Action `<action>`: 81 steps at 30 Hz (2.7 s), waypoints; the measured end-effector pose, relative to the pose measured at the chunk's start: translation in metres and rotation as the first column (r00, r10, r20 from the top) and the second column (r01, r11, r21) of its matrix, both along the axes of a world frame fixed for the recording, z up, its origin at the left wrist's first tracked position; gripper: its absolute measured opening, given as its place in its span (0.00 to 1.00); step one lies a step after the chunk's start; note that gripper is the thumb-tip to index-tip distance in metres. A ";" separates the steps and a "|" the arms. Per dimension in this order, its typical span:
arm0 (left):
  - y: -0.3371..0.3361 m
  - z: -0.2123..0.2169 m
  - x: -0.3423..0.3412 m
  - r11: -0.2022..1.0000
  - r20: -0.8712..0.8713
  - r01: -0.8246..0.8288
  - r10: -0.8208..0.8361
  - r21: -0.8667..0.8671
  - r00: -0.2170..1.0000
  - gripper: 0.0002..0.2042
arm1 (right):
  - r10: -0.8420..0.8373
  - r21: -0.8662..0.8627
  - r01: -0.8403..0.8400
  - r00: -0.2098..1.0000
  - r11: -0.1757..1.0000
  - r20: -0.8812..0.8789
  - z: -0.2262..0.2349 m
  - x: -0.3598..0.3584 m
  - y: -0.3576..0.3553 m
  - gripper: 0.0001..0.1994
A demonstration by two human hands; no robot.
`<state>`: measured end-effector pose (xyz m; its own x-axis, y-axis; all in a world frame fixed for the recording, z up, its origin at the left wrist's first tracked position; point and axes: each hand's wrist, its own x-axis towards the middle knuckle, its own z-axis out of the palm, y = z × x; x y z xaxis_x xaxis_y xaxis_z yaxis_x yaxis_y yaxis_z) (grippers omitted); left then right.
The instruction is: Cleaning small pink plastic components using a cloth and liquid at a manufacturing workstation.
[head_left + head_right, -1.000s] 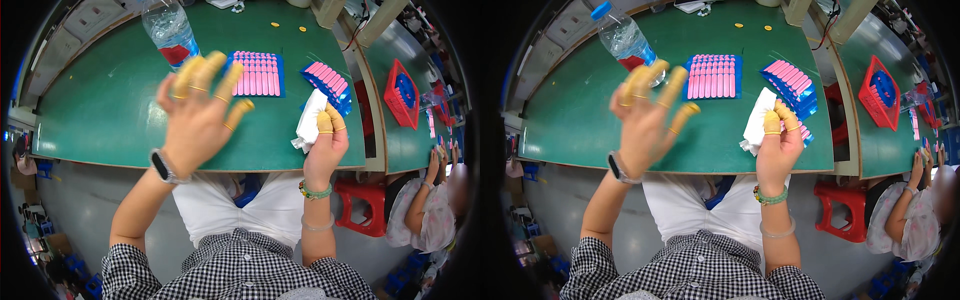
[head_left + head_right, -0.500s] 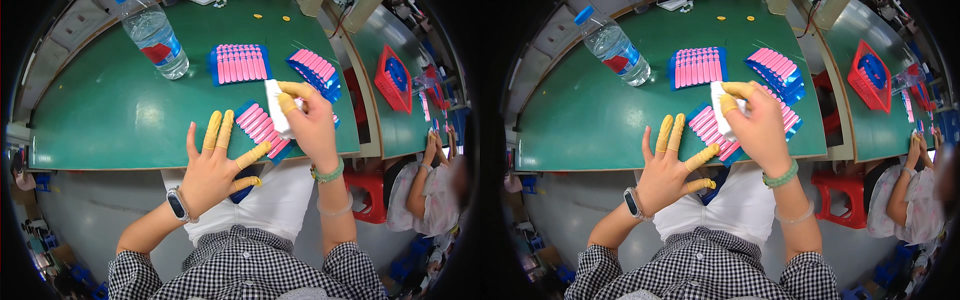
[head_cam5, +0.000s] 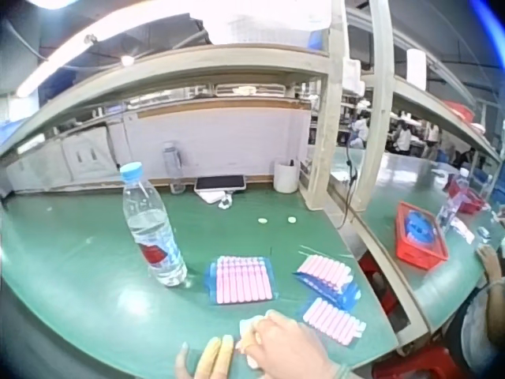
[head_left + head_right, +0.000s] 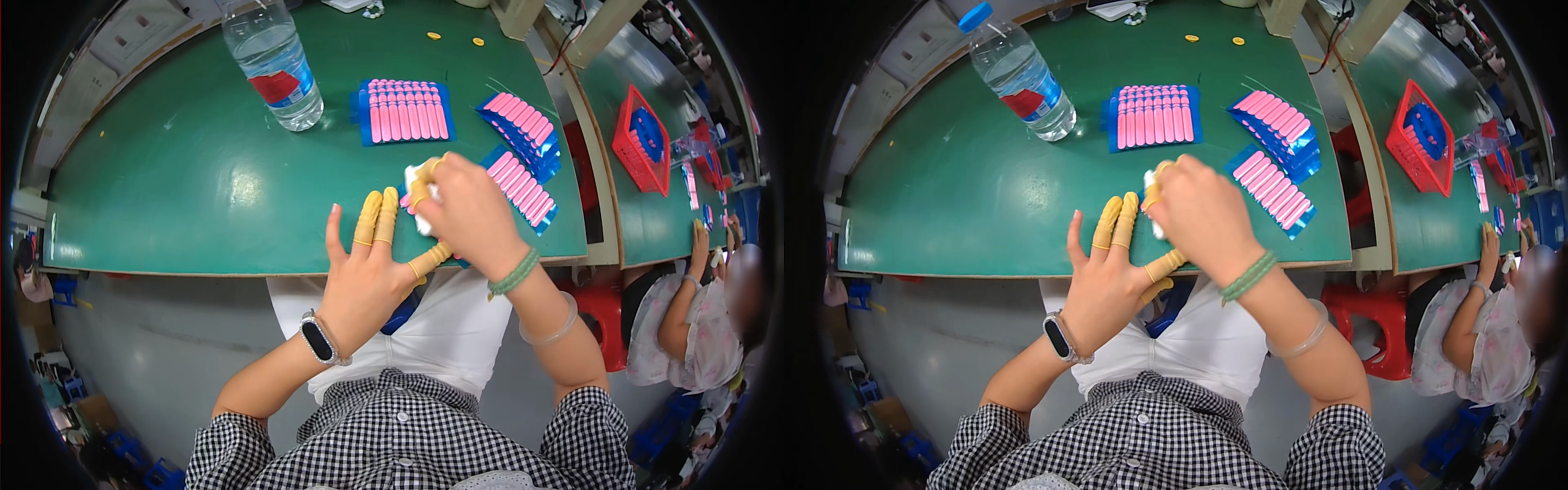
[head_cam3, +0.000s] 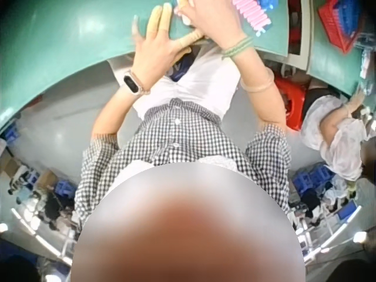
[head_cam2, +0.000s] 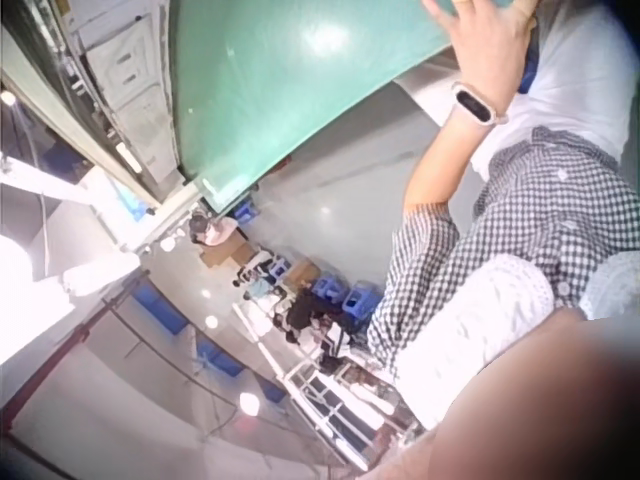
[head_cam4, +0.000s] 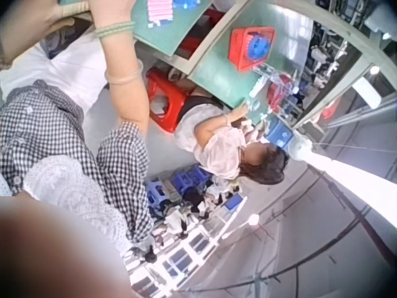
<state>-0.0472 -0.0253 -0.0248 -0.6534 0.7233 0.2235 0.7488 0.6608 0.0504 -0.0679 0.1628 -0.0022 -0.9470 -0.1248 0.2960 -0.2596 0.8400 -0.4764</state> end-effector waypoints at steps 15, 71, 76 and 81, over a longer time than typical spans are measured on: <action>0.003 -0.001 0.002 0.998 0.053 0.015 -0.018 0.063 0.998 0.29 | -0.055 -0.091 0.058 0.998 0.994 0.038 -0.001 -0.006 0.010 0.10; 0.007 -0.003 0.004 0.999 -0.073 -0.047 0.046 -0.014 0.996 0.34 | -0.177 0.050 0.178 0.984 0.983 -0.020 0.006 0.042 0.047 0.10; 0.010 -0.002 0.007 0.997 -0.009 -0.055 0.055 0.056 0.998 0.29 | 0.033 0.178 -0.050 0.995 0.983 0.097 0.020 0.060 0.030 0.09; 0.009 -0.004 0.005 0.999 -0.063 -0.053 0.053 -0.007 0.997 0.31 | -0.099 0.172 0.090 0.994 0.981 0.044 0.022 0.036 0.056 0.09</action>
<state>-0.0426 -0.0158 -0.0286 -0.6755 0.6902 0.2597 0.7144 0.6998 -0.0017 -0.0320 0.2187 0.0201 -0.9705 -0.0783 0.2281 -0.1540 0.9291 -0.3363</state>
